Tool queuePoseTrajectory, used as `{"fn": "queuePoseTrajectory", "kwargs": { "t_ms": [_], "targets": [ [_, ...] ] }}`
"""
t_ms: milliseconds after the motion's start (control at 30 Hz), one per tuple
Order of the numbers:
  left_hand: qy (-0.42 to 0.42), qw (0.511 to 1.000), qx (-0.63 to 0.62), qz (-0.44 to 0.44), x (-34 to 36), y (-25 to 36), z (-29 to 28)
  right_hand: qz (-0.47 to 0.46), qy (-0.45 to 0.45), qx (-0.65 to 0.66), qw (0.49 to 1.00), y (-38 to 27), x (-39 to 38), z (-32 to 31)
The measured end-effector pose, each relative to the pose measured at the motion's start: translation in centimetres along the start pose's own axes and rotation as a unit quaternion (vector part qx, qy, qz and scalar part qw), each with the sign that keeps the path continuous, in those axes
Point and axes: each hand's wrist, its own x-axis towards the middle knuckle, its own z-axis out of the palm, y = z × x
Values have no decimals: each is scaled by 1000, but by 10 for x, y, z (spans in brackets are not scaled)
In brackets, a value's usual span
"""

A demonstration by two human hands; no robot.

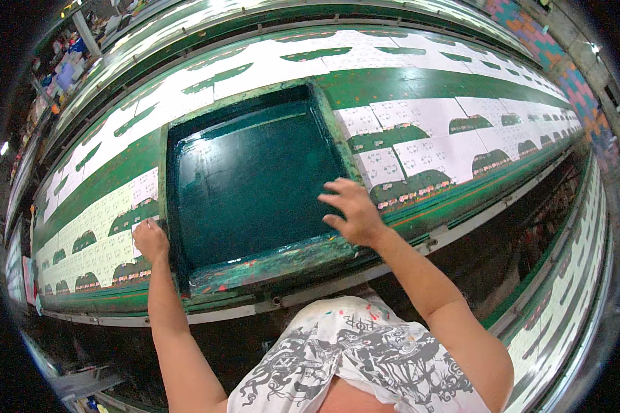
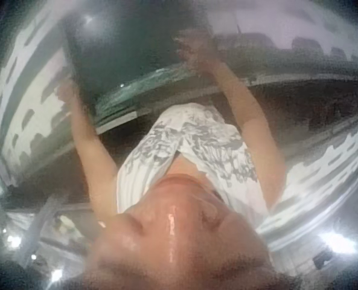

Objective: The person performs screen printing by repeatedly placing a green mesh screen onto a flat surface with printed patterns and using a squeegee to pull green ink across the mesh. The person lifts and repositions the screen multiple times to continue printing along the surface.

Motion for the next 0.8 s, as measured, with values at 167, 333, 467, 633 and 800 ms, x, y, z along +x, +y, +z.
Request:
{"fn": "queuePoseTrajectory", "kwargs": {
  "t_ms": [167,333,467,633,800],
  "targets": [
    [32,999,13,41,4,-9,5,88,34,114,989,83,-3,9],
    [-53,994,-55,-73,3,-5,8,157,110,316,929,115,-13,32],
    [-85,987,-109,-85,4,-9,8,239,162,448,846,117,-19,36],
    [-110,975,-173,-88,5,-19,18,288,210,505,786,115,-21,30],
    [-109,971,-193,-89,5,-32,31,310,163,574,740,97,-8,5]
  ]
}}
